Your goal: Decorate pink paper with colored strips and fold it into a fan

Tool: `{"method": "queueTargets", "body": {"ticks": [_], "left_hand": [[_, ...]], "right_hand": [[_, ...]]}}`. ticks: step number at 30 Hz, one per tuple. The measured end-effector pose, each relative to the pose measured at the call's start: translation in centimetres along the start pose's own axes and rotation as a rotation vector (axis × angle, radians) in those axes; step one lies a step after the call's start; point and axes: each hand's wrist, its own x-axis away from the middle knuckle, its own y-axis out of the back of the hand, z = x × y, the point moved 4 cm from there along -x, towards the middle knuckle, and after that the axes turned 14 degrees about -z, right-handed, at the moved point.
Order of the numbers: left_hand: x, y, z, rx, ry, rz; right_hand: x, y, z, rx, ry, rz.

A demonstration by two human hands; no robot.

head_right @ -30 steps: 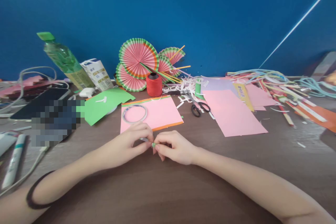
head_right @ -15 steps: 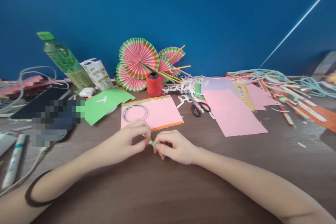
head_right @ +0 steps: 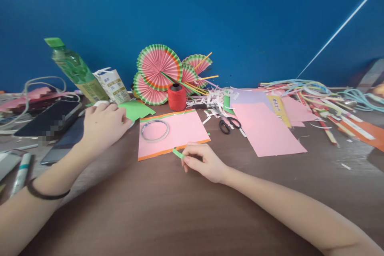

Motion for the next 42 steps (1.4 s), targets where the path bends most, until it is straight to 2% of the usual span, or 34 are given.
{"method": "queueTargets", "body": {"ticks": [3, 6, 11, 13, 15, 17, 19, 22, 24, 31, 42], "left_hand": [[0.2, -1.0, 0.7, -0.082, -0.006, 0.045], [0.4, -1.8, 0.7, -0.058, -0.019, 0.094], [0.3, -1.5, 0.1, 0.037, 0.012, 0.028], [0.2, -1.1, -0.6, 0.114, 0.008, 0.017], [0.3, -0.6, -2.0, 0.315, -0.048, 0.066], [0.9, -0.1, -3.9, 0.675, -0.124, 0.237], [1.9, 0.5, -5.7, 0.975, -0.148, 0.471], [3.5, 1.3, -7.5, 1.272, -0.150, 0.784], [3.9, 1.7, -8.0, 1.402, -0.150, 0.885], [3.2, 1.8, -7.3, 1.392, -0.055, 0.923], [4.0, 2.6, -8.2, 1.332, -0.112, 0.901]], "right_hand": [[0.0, 0.1, -0.1, 0.018, 0.016, 0.003], [0.0, 0.1, -0.3, 0.017, 0.012, 0.013], [0.0, 0.1, -0.4, 0.007, 0.013, 0.010], [0.0, 0.1, -0.3, 0.004, 0.018, 0.015], [-0.1, 0.0, -0.1, -0.005, 0.036, 0.025], [-0.1, 0.0, 0.1, -0.015, 0.055, 0.036], [-0.1, -0.1, 0.2, -0.020, 0.064, 0.051], [-0.2, -0.2, 0.3, -0.020, 0.069, 0.065], [-0.2, -0.2, 0.4, -0.015, 0.082, 0.065], [-0.2, -0.3, 0.7, -0.047, 0.139, 0.111], [-0.2, -0.1, 0.3, -0.112, 0.051, 0.148]]}}
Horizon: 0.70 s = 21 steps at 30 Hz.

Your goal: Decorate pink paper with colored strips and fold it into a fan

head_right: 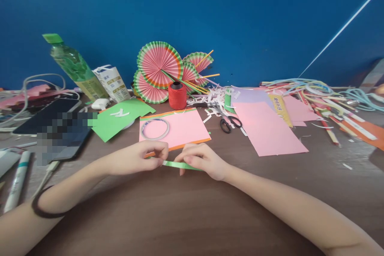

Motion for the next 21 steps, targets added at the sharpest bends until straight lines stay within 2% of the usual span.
{"method": "queueTargets", "body": {"ticks": [5, 8, 14, 21], "left_hand": [[0.0, 0.1, -0.4, 0.008, -0.028, -0.021], [0.2, -0.2, -0.7, 0.011, -0.040, 0.022], [0.4, -1.1, -0.9, 0.004, -0.067, 0.066], [0.4, -1.5, -1.0, 0.014, -0.056, -0.045]], "right_hand": [[-0.2, 0.4, 0.0, -0.020, -0.089, -0.042], [-0.2, 0.1, 0.4, 0.035, -0.123, 0.004], [0.1, -0.9, 1.0, 0.083, -0.067, 0.067], [0.3, -1.1, 0.4, 0.076, -0.080, 0.045]]}}
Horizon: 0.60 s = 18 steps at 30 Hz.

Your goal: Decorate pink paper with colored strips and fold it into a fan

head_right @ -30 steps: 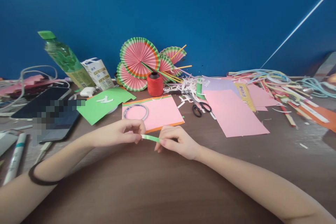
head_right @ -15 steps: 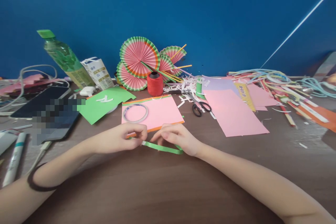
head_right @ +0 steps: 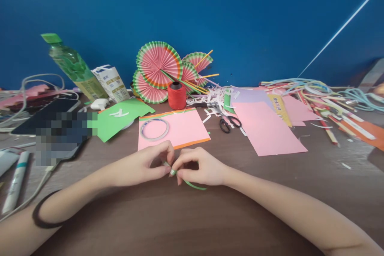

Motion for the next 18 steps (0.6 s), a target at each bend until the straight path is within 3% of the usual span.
{"method": "queueTargets", "body": {"ticks": [7, 18], "left_hand": [[-0.07, -0.19, -0.07, 0.110, -0.045, 0.028], [-0.26, -0.05, -0.18, -0.077, -0.161, -0.029]], "right_hand": [[0.07, 0.02, -0.14, -0.007, -0.029, 0.002], [-0.11, 0.07, -0.03, -0.008, -0.030, -0.011]]}}
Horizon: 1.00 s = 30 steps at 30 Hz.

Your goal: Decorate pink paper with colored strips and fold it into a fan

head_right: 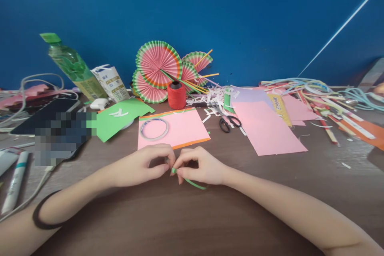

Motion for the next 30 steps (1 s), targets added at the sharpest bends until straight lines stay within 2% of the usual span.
{"method": "queueTargets", "body": {"ticks": [15, 22, 30], "left_hand": [[-0.11, 0.06, 0.35, -0.013, -0.063, -0.011], [0.08, 0.34, 0.00, -0.099, -0.115, -0.081], [0.16, 0.34, -0.45, -0.133, -0.109, -0.117]], "right_hand": [[0.07, 0.03, 0.12, 0.016, -0.017, -0.004], [0.07, 0.01, -0.11, 0.037, -0.031, -0.003], [0.06, 0.00, -0.06, 0.029, -0.027, -0.013]]}}
